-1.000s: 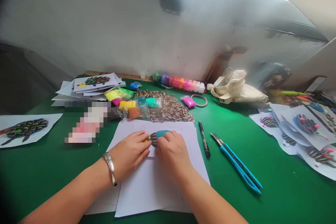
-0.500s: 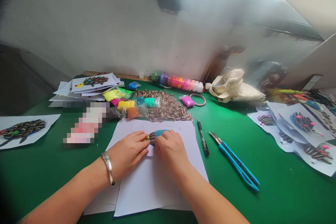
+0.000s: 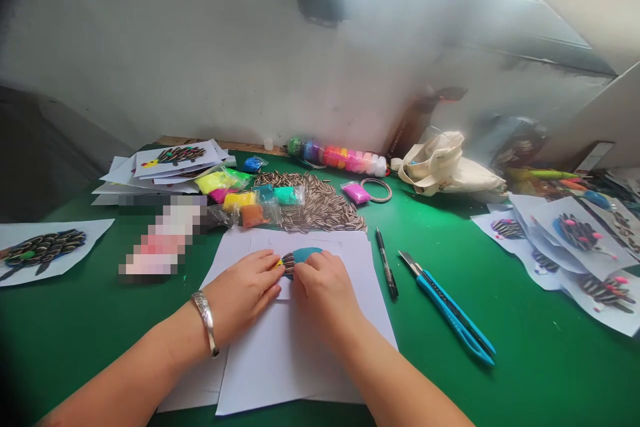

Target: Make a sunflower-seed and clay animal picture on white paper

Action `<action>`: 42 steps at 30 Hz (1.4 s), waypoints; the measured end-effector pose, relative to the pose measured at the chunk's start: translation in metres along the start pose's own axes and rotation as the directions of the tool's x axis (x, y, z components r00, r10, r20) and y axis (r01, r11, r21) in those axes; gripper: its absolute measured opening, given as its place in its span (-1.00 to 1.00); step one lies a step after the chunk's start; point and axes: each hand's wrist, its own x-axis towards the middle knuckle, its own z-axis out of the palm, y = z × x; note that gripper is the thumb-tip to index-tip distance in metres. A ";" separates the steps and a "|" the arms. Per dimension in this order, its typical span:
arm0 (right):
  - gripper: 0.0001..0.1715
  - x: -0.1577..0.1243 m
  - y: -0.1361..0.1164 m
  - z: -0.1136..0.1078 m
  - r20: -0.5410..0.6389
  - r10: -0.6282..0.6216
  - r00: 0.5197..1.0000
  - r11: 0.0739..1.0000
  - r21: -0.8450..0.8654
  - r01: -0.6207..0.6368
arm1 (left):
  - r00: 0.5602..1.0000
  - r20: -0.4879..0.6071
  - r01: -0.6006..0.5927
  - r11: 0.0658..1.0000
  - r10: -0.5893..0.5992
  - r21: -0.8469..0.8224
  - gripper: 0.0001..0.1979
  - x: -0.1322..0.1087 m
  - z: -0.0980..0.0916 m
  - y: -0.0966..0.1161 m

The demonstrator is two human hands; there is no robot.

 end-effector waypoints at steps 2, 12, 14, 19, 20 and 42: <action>-0.74 0.001 0.000 -0.002 -0.003 0.009 1.000 1.000 0.017 -0.009 | 1.000 0.001 -0.001 1.000 0.001 -0.006 -0.81 0.000 -0.002 0.000; -0.70 0.002 -0.006 -0.009 0.028 0.057 0.998 0.997 0.046 -0.058 | 0.998 -0.055 0.011 1.000 -0.010 0.011 -0.82 -0.001 0.001 -0.003; -0.72 0.001 -0.005 -0.006 0.013 0.042 0.999 0.998 0.044 -0.042 | 0.999 -0.042 0.006 1.000 -0.005 0.024 -0.82 -0.001 0.001 -0.001; -0.71 0.003 -0.005 -0.008 0.031 0.065 0.997 0.996 0.060 -0.067 | 1.000 -0.012 0.009 1.000 -0.009 0.007 -0.81 0.000 -0.004 -0.001; -0.70 0.003 -0.005 -0.010 0.039 0.077 0.996 0.995 0.067 -0.079 | 1.000 -0.008 0.011 1.000 -0.011 -0.001 -0.81 -0.001 -0.005 -0.002; -0.76 0.005 -0.007 -0.011 0.018 0.063 0.998 0.998 -0.006 -0.063 | 0.999 0.042 0.010 0.998 -0.013 0.069 -0.77 -0.002 -0.006 -0.002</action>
